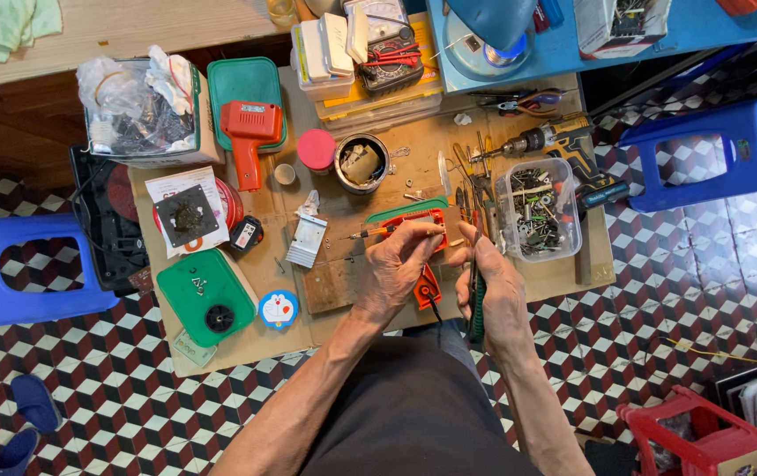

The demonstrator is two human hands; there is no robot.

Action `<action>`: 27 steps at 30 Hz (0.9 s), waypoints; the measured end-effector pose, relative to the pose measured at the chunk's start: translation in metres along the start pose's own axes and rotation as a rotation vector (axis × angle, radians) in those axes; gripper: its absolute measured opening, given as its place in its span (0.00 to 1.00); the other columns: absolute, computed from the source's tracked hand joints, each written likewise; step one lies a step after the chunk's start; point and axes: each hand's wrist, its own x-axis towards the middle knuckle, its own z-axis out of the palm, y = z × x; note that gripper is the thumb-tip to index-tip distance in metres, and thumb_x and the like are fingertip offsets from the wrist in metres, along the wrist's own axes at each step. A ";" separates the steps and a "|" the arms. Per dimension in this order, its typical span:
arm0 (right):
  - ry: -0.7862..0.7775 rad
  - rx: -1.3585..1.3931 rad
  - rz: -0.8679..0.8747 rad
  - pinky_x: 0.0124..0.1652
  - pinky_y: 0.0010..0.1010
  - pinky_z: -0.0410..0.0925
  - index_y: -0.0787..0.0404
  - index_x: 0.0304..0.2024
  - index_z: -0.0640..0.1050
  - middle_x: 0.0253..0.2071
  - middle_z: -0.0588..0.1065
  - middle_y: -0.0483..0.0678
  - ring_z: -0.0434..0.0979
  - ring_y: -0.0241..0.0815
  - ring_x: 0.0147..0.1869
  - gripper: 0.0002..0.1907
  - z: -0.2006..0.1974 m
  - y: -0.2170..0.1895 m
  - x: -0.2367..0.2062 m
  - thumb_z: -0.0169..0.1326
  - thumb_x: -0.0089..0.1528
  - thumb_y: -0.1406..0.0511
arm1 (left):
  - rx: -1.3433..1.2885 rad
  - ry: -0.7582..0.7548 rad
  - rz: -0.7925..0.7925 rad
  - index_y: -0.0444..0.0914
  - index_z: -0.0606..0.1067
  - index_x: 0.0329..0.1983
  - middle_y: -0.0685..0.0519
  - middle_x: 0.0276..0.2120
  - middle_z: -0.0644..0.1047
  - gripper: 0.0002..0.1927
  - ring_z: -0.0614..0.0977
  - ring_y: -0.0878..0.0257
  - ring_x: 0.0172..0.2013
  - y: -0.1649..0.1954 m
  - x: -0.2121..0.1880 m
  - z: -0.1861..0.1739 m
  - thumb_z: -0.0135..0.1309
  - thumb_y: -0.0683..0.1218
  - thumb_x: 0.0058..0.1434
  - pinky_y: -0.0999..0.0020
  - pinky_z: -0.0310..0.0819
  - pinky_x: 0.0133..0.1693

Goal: The person uses a cordless drill to remove screws from an orange heat gun, then opens the casing to access the internal components. They manipulate wires and a small wooden stick, using a knife to scrape or trim the stick while working on the heat gun's internal assembly.

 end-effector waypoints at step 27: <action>-0.215 0.214 0.155 0.16 0.15 0.64 0.63 0.74 0.61 0.33 0.76 0.47 0.71 0.27 0.23 0.31 -0.017 0.018 0.004 0.46 0.70 0.61 | 0.214 -0.063 0.040 0.41 0.80 0.52 0.53 0.42 0.85 0.12 0.87 0.66 0.41 -0.022 0.003 0.011 0.56 0.42 0.67 0.72 0.84 0.41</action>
